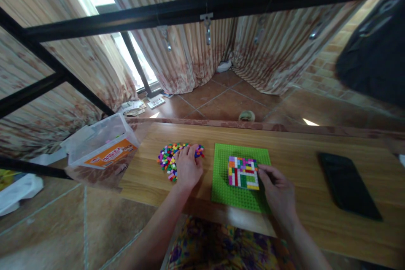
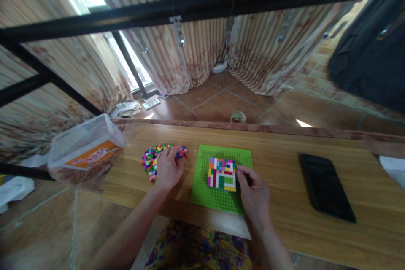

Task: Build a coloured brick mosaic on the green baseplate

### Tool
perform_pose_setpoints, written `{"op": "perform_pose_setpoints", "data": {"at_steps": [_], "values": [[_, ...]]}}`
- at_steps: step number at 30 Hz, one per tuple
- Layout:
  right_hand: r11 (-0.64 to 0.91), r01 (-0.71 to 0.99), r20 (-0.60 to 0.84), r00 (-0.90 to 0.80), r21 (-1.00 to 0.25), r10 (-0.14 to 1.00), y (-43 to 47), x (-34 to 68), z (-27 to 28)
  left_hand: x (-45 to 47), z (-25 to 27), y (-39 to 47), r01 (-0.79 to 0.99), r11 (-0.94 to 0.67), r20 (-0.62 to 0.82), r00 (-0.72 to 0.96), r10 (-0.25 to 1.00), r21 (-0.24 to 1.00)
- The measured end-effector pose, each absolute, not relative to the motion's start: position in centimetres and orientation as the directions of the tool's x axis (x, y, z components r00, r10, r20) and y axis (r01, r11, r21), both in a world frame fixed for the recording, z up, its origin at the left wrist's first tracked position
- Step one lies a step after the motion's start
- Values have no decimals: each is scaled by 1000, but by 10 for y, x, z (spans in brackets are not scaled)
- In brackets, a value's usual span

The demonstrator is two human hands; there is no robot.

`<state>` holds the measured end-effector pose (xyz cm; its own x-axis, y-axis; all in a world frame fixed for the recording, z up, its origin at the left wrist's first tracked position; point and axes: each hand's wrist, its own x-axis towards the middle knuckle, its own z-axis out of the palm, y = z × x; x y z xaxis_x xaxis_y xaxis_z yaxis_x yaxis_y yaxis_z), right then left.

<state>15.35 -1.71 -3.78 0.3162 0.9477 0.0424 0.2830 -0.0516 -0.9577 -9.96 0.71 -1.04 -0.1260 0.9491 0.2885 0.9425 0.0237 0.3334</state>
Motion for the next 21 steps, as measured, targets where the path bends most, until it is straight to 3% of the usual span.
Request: {"op": "perform_pose_setpoints", "data": {"at_steps": [7,11,15,18,21], "values": [[-81,263,6,315,-961,949,-15,154,-38,-100,-4,7,906,4,299,-144,943,423],[-64,211,16,357,-975,934,-16,154,-31,-92,12,-3,770,-97,324,-147,935,631],[-36,302,110,453,-953,885,-28,150,-13,-74,19,-20,461,-190,286,-148,947,867],[50,371,177,316,-927,932,-42,136,9,-58,18,-31,230,-189,222,-128,967,955],[157,327,199,99,-932,975,-50,117,27,-43,19,-40,163,-167,182,-84,980,972]]}}
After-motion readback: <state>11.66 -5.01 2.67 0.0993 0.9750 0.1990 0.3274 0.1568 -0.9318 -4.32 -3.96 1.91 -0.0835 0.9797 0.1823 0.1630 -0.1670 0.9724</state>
